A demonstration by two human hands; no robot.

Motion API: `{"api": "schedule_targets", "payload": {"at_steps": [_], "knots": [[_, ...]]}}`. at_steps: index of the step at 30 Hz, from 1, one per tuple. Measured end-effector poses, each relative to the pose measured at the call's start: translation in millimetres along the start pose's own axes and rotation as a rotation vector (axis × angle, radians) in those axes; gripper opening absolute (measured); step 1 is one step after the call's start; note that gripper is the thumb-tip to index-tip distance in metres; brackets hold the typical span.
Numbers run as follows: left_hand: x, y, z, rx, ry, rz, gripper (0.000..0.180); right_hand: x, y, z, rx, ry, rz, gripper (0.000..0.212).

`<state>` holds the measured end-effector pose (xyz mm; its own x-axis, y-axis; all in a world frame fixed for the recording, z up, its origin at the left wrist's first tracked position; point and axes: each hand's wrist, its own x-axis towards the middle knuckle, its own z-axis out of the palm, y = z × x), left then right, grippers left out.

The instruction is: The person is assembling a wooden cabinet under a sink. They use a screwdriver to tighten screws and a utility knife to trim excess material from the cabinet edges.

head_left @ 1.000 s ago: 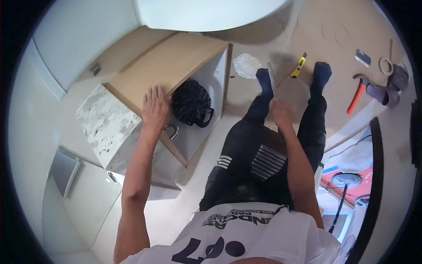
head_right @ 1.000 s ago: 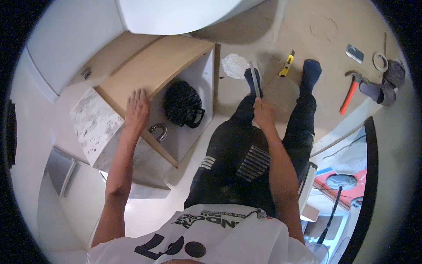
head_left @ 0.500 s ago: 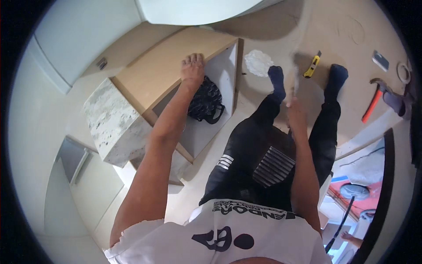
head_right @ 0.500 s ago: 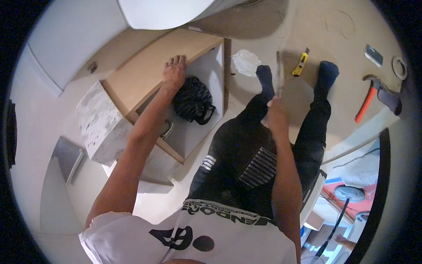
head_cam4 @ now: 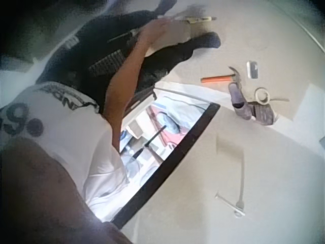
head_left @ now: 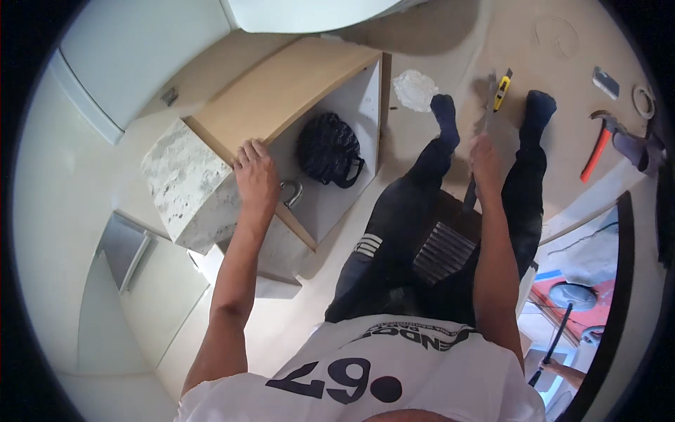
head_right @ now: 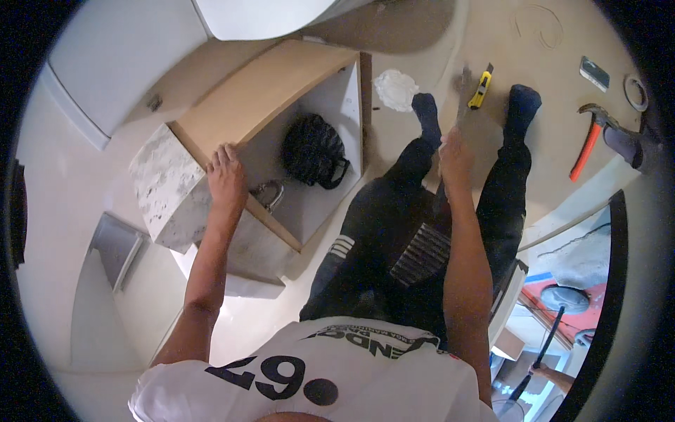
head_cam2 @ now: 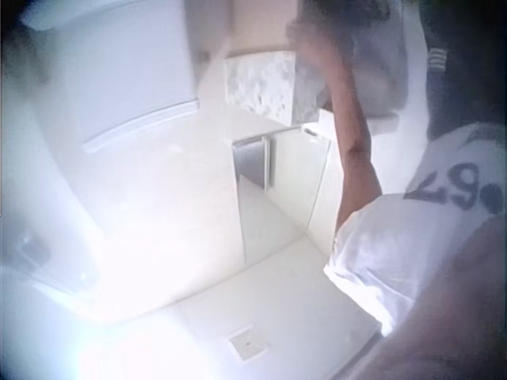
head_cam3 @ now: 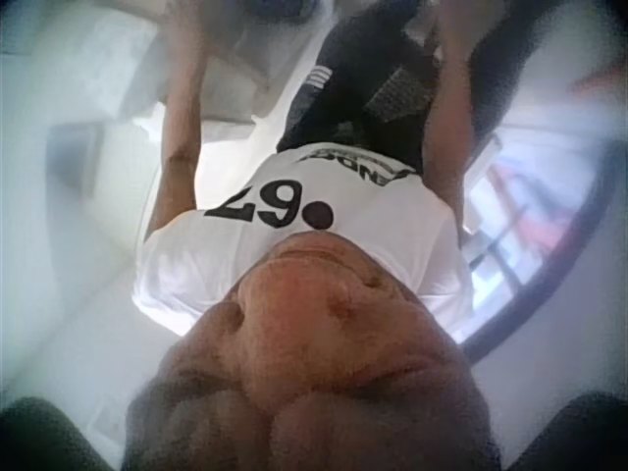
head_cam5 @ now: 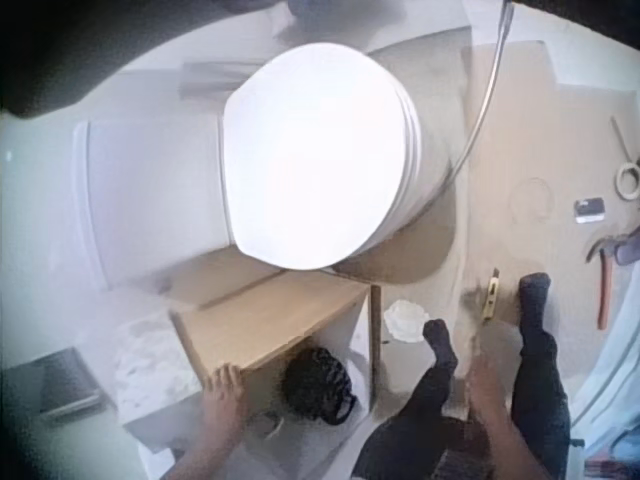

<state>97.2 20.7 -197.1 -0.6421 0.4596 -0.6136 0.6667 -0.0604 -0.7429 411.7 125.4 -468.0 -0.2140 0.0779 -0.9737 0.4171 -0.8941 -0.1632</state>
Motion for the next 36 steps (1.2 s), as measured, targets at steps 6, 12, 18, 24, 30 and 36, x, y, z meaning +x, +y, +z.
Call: {"api": "schedule_targets", "payload": {"at_steps": [6,12,18,24,30,36], "knots": [[-26,0,-22,-0.228,0.047,0.067,0.037,-3,-3,2,-0.120,0.030,-0.071,0.046],[-54,20,-55,-0.536,-0.056,0.253,0.038,2,-5,6,-0.165,0.014,-0.039,0.042],[-7,1,-43,-0.084,0.160,0.195,0.052,2,0,5,0.013,0.028,0.039,0.035],[9,-22,-3,0.143,-0.014,0.254,0.048,-5,-5,12,-0.016,0.033,-0.021,0.024],[33,-19,23,0.221,0.032,0.385,0.041,3,-1,-1,-0.097,0.094,-0.039,0.035],[68,20,56,0.142,0.210,0.482,0.040,9,10,-3,-0.114,0.155,-0.153,0.030]]}}
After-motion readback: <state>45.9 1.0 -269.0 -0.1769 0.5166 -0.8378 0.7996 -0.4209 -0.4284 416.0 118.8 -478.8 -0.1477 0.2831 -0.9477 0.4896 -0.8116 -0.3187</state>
